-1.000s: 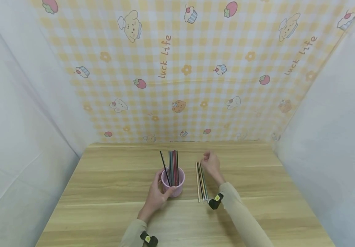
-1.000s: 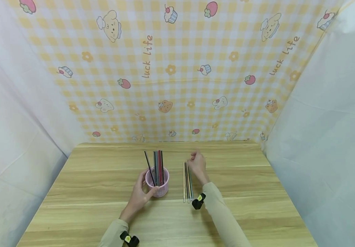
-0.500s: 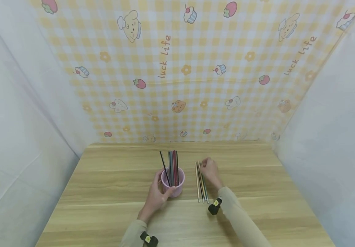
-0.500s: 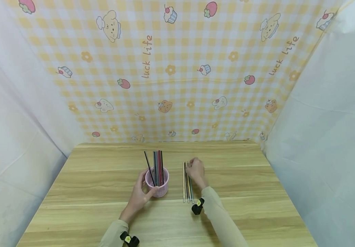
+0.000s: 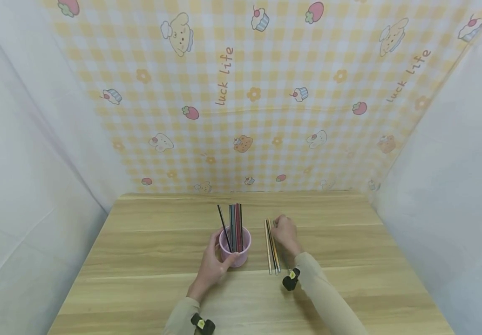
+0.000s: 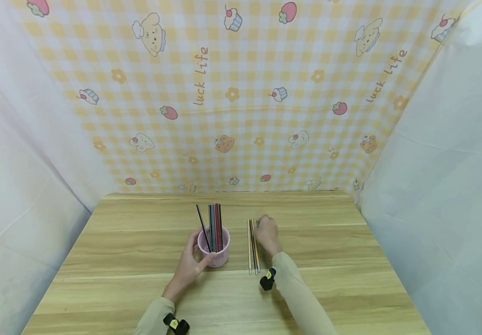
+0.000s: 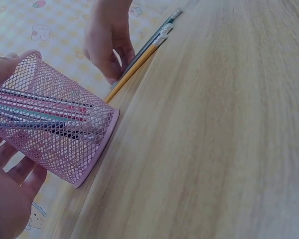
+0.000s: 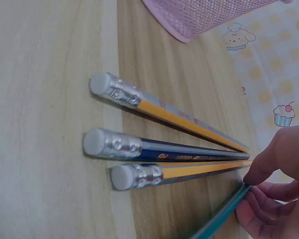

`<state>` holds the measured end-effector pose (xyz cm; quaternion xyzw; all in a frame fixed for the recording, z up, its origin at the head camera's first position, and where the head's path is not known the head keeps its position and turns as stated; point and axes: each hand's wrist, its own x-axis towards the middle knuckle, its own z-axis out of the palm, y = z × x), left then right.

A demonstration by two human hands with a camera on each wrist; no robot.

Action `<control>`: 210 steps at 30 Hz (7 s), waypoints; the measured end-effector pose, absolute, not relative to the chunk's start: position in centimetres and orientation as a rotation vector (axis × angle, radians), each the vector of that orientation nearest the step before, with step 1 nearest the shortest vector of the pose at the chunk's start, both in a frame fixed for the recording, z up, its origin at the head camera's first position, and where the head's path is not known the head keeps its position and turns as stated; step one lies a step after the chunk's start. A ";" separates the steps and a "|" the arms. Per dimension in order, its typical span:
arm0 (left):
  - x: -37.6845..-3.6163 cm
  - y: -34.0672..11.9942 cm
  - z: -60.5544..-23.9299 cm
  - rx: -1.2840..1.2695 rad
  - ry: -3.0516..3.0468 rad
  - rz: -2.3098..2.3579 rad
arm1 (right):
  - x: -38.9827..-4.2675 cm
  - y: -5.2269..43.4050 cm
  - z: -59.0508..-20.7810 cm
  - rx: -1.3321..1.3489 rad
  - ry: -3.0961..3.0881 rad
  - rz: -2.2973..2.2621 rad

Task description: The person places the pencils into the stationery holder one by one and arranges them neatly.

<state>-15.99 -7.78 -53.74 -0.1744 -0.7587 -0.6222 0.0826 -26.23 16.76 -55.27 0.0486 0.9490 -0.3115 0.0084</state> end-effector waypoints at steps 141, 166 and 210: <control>-15.8 -7.7 -53.6 -0.492 -2.294 -1.838 | -25.8 13.5 -49.5 -0.191 2.886 -1.712; -15.9 -7.8 -53.5 -0.518 -2.267 -1.865 | -27.3 16.6 -53.9 0.064 2.890 -1.391; -15.6 -7.9 -53.0 -0.521 -2.285 -1.863 | -27.0 16.7 -53.0 0.119 2.912 -1.206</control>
